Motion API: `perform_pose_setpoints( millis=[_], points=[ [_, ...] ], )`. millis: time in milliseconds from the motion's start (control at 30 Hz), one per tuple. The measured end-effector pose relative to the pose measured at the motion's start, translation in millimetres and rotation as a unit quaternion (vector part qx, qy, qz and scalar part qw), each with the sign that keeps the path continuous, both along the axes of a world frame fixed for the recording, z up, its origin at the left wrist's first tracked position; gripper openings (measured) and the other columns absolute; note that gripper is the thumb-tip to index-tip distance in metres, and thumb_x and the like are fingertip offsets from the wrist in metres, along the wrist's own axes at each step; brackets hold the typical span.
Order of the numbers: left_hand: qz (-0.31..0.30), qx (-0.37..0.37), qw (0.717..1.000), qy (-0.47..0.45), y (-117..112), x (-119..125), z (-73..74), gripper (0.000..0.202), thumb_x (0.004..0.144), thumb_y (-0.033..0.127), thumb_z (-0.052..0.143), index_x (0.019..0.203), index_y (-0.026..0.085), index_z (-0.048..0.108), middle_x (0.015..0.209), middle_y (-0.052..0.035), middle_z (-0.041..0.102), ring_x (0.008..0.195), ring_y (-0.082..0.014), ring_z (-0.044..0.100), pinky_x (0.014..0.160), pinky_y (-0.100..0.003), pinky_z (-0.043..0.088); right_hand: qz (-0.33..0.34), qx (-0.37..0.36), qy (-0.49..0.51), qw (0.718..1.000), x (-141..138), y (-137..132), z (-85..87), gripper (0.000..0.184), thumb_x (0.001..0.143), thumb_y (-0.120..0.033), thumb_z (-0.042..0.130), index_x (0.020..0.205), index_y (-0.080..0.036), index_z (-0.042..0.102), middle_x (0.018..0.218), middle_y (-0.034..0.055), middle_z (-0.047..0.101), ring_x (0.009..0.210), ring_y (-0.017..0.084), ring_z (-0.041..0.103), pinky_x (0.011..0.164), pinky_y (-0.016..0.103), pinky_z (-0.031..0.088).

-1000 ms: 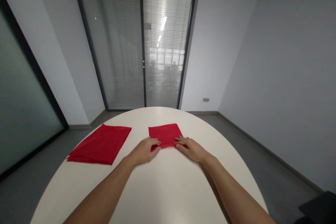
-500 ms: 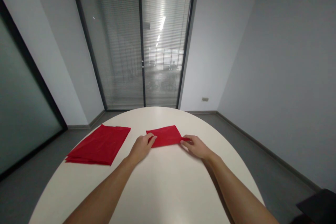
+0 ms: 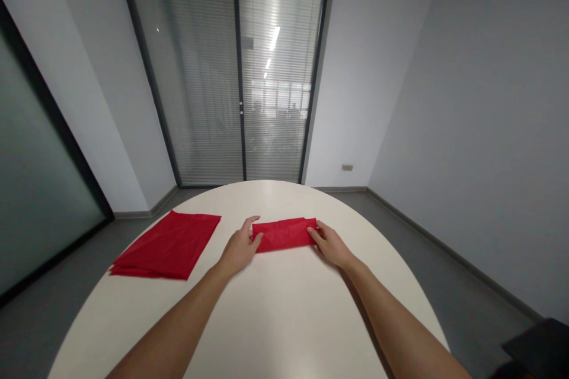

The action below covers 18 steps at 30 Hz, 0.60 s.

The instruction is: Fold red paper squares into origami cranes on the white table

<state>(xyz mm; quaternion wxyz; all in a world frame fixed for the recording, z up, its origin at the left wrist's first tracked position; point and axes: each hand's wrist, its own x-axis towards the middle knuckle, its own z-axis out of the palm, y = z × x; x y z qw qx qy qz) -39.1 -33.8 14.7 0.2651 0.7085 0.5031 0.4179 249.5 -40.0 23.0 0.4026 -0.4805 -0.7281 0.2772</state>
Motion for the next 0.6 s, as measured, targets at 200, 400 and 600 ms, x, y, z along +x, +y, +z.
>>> perform_pose_setpoints(
  millis=[200,400,600],
  points=[
    [0.021,0.015,1.0,0.001,3,1,-3.2,0.049,0.093,0.035,0.057,0.14,0.022,0.049,0.072,0.0008,0.066,0.06,-0.0176,0.063,0.065,-0.028,0.047,-0.002,-0.003,-0.006,1.0,2,5,-9.4,0.026,0.096,-0.045,0.05,0.106,-0.022,0.058,0.102,0.0075,0.073,0.09,0.023,0.068,0.081,0.035,0.052],
    [0.055,0.041,0.994,0.085,-3,4,1.7,0.044,0.097,0.03,0.049,0.141,0.022,0.046,0.069,0.0004,0.063,0.065,-0.0195,0.065,0.067,-0.027,0.045,-0.051,-0.003,-0.052,0.997,-1,6,-10.9,0.031,0.096,-0.045,0.048,0.114,-0.023,0.057,0.096,0.0065,0.075,0.081,0.023,0.069,0.073,0.033,0.051],
    [0.122,0.051,0.974,0.185,-4,5,5.8,0.047,0.096,0.028,0.047,0.142,0.021,0.043,0.099,-0.0082,0.071,0.089,-0.0236,0.069,0.077,-0.033,0.049,-0.053,0.007,-0.091,0.994,-6,2,-5.6,0.035,0.096,-0.044,0.047,0.121,-0.022,0.058,0.092,0.0063,0.076,0.077,0.023,0.068,0.07,0.032,0.048]
  ],
)
